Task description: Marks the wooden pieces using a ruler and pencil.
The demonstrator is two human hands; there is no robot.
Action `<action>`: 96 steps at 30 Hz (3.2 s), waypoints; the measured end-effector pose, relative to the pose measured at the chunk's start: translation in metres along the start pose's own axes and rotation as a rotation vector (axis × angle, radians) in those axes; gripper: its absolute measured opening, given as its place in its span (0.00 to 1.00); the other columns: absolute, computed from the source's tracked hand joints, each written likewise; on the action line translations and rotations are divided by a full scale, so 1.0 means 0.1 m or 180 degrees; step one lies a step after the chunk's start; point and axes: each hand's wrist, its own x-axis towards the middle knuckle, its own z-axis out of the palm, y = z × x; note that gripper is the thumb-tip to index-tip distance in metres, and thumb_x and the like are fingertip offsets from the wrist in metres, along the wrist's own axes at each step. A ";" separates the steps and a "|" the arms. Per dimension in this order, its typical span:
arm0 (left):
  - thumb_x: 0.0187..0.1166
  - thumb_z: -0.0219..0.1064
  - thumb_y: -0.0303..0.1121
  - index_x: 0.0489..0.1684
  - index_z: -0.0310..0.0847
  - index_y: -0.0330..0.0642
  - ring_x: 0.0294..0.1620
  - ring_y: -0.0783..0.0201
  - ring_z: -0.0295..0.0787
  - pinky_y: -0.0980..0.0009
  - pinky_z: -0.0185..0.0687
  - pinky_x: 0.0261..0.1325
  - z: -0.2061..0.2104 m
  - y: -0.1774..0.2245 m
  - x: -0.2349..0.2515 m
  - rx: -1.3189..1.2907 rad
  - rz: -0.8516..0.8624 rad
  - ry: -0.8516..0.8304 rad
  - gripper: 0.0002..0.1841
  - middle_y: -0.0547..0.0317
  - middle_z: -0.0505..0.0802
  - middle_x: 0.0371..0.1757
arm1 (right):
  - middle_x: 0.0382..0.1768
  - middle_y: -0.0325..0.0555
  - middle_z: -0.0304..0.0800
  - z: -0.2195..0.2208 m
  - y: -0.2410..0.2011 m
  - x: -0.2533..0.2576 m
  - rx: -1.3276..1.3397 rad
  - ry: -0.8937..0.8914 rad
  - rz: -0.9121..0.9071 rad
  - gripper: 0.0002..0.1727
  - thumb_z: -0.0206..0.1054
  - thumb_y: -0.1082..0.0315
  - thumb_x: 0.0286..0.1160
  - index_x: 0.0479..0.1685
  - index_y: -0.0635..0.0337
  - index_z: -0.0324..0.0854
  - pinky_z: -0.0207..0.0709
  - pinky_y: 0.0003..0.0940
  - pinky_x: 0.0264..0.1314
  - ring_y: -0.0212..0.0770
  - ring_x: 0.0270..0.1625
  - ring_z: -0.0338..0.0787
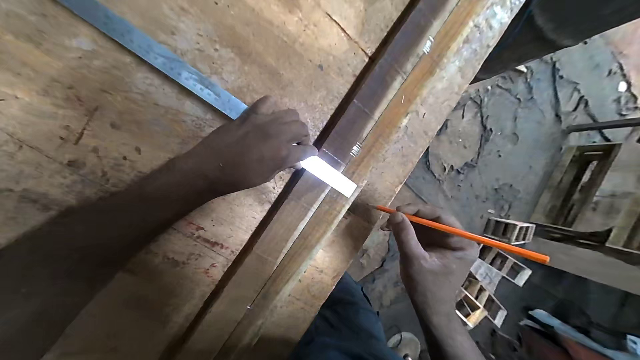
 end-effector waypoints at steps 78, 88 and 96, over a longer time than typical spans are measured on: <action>0.92 0.51 0.41 0.67 0.88 0.52 0.58 0.46 0.85 0.40 0.69 0.61 -0.08 0.00 0.07 0.0081 0.0042 -0.0127 0.19 0.51 0.90 0.57 | 0.40 0.44 0.94 0.00 0.06 0.10 0.0036 -0.0869 -0.0295 0.05 0.68 0.75 0.77 0.44 0.66 0.89 0.91 0.30 0.41 0.33 0.37 0.92; 0.83 0.62 0.34 0.65 0.89 0.54 0.64 0.45 0.86 0.32 0.72 0.66 -0.34 0.51 -0.69 0.0126 -0.0346 -0.0030 0.16 0.54 0.91 0.60 | 0.36 0.41 0.95 -0.70 -0.13 -0.50 -0.0026 -0.0243 0.0020 0.06 0.69 0.68 0.78 0.44 0.59 0.90 0.91 0.31 0.37 0.36 0.32 0.93; 0.89 0.54 0.44 0.66 0.89 0.54 0.61 0.48 0.88 0.37 0.78 0.59 -0.22 1.61 -1.74 0.0390 -0.1490 0.0273 0.19 0.56 0.92 0.58 | 0.38 0.40 0.94 -0.74 -0.27 -0.52 0.0346 -0.0612 -0.0356 0.06 0.68 0.68 0.79 0.45 0.59 0.89 0.91 0.31 0.38 0.35 0.33 0.92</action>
